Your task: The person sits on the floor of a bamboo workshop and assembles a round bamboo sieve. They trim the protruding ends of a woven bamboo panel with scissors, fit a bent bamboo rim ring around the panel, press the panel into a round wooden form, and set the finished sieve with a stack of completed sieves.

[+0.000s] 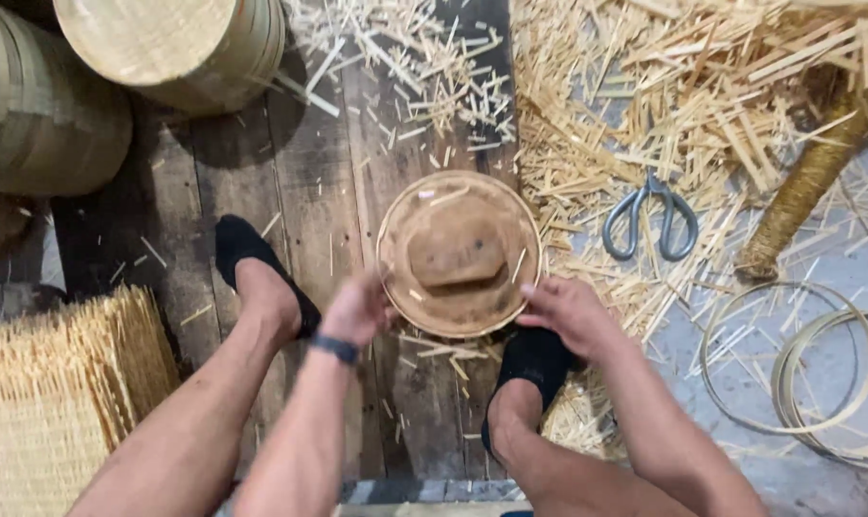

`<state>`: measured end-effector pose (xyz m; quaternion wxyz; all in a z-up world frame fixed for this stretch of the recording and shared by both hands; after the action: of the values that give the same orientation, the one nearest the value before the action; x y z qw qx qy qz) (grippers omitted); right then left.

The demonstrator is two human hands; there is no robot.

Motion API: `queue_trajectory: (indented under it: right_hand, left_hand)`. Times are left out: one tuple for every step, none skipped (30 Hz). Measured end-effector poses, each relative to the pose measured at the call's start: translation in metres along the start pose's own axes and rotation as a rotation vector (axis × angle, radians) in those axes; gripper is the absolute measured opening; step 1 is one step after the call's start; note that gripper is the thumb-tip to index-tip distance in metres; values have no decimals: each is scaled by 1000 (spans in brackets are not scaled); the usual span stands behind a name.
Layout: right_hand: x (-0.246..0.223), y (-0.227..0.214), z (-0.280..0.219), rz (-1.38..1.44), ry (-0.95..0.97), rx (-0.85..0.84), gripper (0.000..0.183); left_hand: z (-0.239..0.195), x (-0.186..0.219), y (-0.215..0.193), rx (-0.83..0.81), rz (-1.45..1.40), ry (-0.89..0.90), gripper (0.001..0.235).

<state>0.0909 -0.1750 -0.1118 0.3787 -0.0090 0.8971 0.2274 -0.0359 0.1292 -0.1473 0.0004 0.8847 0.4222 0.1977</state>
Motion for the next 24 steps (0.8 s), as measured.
queue_trajectory:
  right_hand:
    - [20, -12, 4, -128, 61, 57, 20]
    - [40, -25, 8, -255, 123, 114, 20]
    - [45, -25, 8, -256, 133, 118, 20]
    - [45, -29, 9, -349, 103, 160, 21]
    - [45, -33, 9, -441, 77, 202, 21]
    - [48, -31, 6, -442, 92, 205, 21]
    - [44, -33, 5, -539, 99, 245, 26]
    - [39, -35, 3, -636, 107, 284, 31]
    - [37, -37, 2, -634, 101, 294, 31]
    - [33, -35, 4, -553, 53, 265, 30]
    - [35, -32, 2, -474, 17, 230, 29]
    - [23, -21, -4, -474, 23, 234, 29]
    - [22, 1, -11, -250, 72, 145, 23]
    - [19, 24, -18, -25, 123, 60, 23]
    - [34, 24, -18, -25, 139, 68, 23]
    - [40, 20, -17, -128, 75, 111, 25]
    - [40, 17, -8, -234, -6, 146, 30]
    - [37, 20, -5, -237, -8, 147, 30]
    - [37, 18, -12, -284, -23, 204, 33]
    - [37, 17, -18, -331, -37, 260, 37]
    - [38, 15, -15, -330, -42, 258, 37]
    - [37, 14, -13, -314, -54, 252, 38]
    - [32, 13, -6, -300, -79, 243, 38]
    - [27, 8, -2, -300, -96, 240, 38]
  left_hand:
    - [2, -19, -10, 47, 57, -41, 27]
    - [4, -39, -21, 94, 114, -81, 24]
    - [16, -49, -25, 98, 114, -91, 24]
    - [23, -40, -34, 217, 333, 112, 26]
    - [26, -32, -40, 337, 554, 311, 29]
    - [27, -39, -43, 339, 557, 296, 29]
    - [29, -37, -42, 391, 645, 316, 30]
    - [29, -36, -41, 442, 733, 335, 32]
    - [12, -27, -30, 432, 737, 341, 32]
    - [1, -29, -20, 279, 388, 266, 29]
    - [-15, -36, -11, 135, 38, 175, 27]
    - [-16, -47, -6, 136, 39, 168, 27]
    - [-17, -72, 6, -21, -177, 38, 24]
    - [-22, -95, 21, -175, -395, -93, 20]
    - [-29, -107, 29, -166, -398, -108, 20]
    - [-37, -117, 36, -125, -354, -92, 19]
    - [-38, -118, 47, -97, -308, -61, 18]
    - [-21, -124, 48, -100, -310, -61, 18]
    - [-11, -133, 35, -19, -234, -15, 19]
    - [-3, -141, 22, 62, -157, 30, 21]
    - [-5, -137, 23, 60, -156, 35, 21]
    - [-10, -135, 22, 84, -135, 23, 20]
    - [-10, -127, 26, 99, -115, 21, 20]
    - [-14, -112, 22, 89, -115, 36, 20]
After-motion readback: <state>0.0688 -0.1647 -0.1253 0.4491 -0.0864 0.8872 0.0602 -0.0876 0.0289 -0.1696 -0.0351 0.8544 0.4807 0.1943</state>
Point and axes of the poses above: each hand's wrist, its own z-axis towards the middle knuckle, its own y-axis out of the palm, x = y × z, the point moved 9 cm from there along z, towards the middle knuckle, and after that the axes turned 8 degrees about -y, right-handed, at the moved point
